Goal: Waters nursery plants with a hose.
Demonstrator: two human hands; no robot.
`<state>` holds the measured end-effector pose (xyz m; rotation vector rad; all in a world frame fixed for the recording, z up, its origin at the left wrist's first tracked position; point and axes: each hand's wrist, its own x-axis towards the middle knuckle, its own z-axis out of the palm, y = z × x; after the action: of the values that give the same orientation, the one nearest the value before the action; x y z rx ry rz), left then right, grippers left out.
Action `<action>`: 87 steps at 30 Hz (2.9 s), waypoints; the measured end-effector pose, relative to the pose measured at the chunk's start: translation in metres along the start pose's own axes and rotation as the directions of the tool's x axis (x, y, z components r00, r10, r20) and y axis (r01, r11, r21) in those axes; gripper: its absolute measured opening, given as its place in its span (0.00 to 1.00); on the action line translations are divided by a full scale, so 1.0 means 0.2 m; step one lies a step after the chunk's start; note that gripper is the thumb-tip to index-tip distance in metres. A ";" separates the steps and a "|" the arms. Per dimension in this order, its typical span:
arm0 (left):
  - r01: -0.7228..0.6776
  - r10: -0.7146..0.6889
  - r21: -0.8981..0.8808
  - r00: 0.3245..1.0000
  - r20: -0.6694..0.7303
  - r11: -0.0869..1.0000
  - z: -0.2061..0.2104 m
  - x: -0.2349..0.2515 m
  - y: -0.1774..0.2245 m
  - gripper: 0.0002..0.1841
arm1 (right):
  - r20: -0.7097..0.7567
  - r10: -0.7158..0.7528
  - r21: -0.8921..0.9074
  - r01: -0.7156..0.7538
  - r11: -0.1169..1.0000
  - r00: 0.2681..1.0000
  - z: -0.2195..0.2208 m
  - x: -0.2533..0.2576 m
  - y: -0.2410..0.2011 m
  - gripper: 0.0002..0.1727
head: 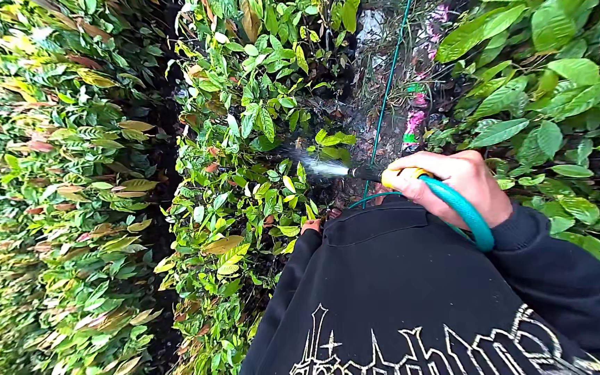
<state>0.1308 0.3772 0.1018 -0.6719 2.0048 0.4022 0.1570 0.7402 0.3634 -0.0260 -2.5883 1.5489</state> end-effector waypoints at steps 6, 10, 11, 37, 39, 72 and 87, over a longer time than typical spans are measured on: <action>-0.005 0.005 0.008 1.000 0.004 1.000 0.00 0.00 0.02 0.22 | 0.000 -0.062 -0.048 0.062 0.997 0.998 0.03 0.14 -0.11 0.19; 0.003 -0.003 -0.037 1.000 -0.004 0.999 -0.01 0.03 -0.01 0.21 | -0.001 -0.056 -0.091 0.056 0.994 0.998 0.04 0.26 -0.14 0.22; 0.004 -0.006 -0.071 1.000 -0.020 0.997 0.00 0.04 -0.02 0.21 | -0.002 -0.048 -0.096 0.048 0.994 0.999 0.04 0.29 -0.15 0.22; -0.098 0.097 -0.165 0.995 -0.013 0.981 -0.25 0.07 -0.32 0.21 | 0.194 0.038 -0.268 0.015 0.963 0.980 0.39 0.71 -0.53 0.27; -0.107 0.109 -0.164 0.994 0.000 0.981 -0.27 0.07 -0.34 0.21 | 0.179 0.029 -0.290 0.025 0.957 0.983 0.42 0.69 -0.56 0.26; -0.147 0.160 -0.189 0.985 0.057 0.971 -0.39 0.22 -0.65 0.21 | -0.075 0.131 -0.093 -0.138 0.986 0.988 0.38 0.58 -0.53 0.22; -0.061 0.070 -0.203 0.997 0.039 0.977 -0.20 0.15 -0.56 0.21 | 0.005 0.146 0.002 -0.146 0.989 0.989 0.07 0.64 -0.37 0.20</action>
<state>0.1596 0.2573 0.0944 -0.7159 1.9622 0.6619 0.0325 0.7031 0.4335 -0.2172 -2.6420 1.6000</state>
